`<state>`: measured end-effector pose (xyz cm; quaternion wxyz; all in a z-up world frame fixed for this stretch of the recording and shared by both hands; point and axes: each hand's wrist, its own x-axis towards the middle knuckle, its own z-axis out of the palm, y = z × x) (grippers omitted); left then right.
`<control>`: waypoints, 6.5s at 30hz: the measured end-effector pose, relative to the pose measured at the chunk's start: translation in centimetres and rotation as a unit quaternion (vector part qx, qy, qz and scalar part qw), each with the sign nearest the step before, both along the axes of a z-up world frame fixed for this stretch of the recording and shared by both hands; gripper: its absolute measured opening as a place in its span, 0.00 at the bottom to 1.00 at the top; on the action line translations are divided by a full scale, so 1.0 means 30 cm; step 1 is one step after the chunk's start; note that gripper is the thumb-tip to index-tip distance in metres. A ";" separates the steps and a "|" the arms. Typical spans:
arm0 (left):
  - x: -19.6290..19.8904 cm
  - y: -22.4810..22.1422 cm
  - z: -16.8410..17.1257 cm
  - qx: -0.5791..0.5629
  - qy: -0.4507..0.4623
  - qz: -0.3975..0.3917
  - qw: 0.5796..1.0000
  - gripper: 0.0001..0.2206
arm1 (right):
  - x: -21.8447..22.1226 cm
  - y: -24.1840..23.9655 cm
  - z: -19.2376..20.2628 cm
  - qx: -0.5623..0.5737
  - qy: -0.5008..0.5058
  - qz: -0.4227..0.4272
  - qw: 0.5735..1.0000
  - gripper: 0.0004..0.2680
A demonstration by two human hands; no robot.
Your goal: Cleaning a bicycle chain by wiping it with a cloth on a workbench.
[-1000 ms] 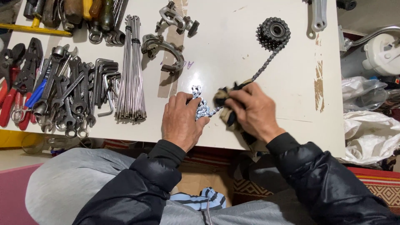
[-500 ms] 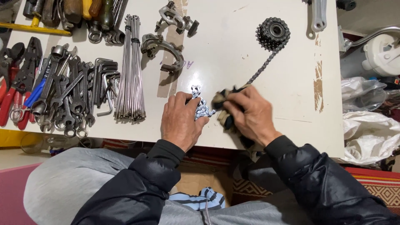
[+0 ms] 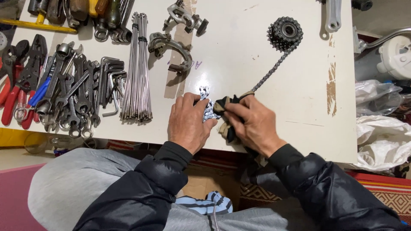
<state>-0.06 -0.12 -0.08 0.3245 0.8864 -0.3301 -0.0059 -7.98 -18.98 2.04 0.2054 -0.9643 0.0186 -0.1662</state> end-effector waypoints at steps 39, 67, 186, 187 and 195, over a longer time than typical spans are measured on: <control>0.002 0.005 0.003 0.008 0.004 0.001 1.000 0.24 | 0.002 -0.015 0.050 0.026 0.016 0.032 0.999 0.04; -0.003 0.016 -0.008 -0.013 -0.001 -0.003 1.000 0.25 | 0.042 -0.051 0.125 -0.223 0.057 0.130 0.964 0.10; 0.175 -0.115 0.112 0.219 0.025 -0.083 0.972 0.27 | 0.156 -0.349 -0.067 -0.062 0.009 -0.037 0.997 0.10; 0.174 -0.113 0.112 0.219 0.026 -0.083 0.972 0.27 | 0.142 -0.306 -0.031 -0.062 0.009 -0.037 0.997 0.10; 0.173 -0.117 0.104 0.224 -0.001 -0.084 0.971 0.23 | 0.105 -0.142 -0.037 -0.100 0.036 0.041 0.994 0.14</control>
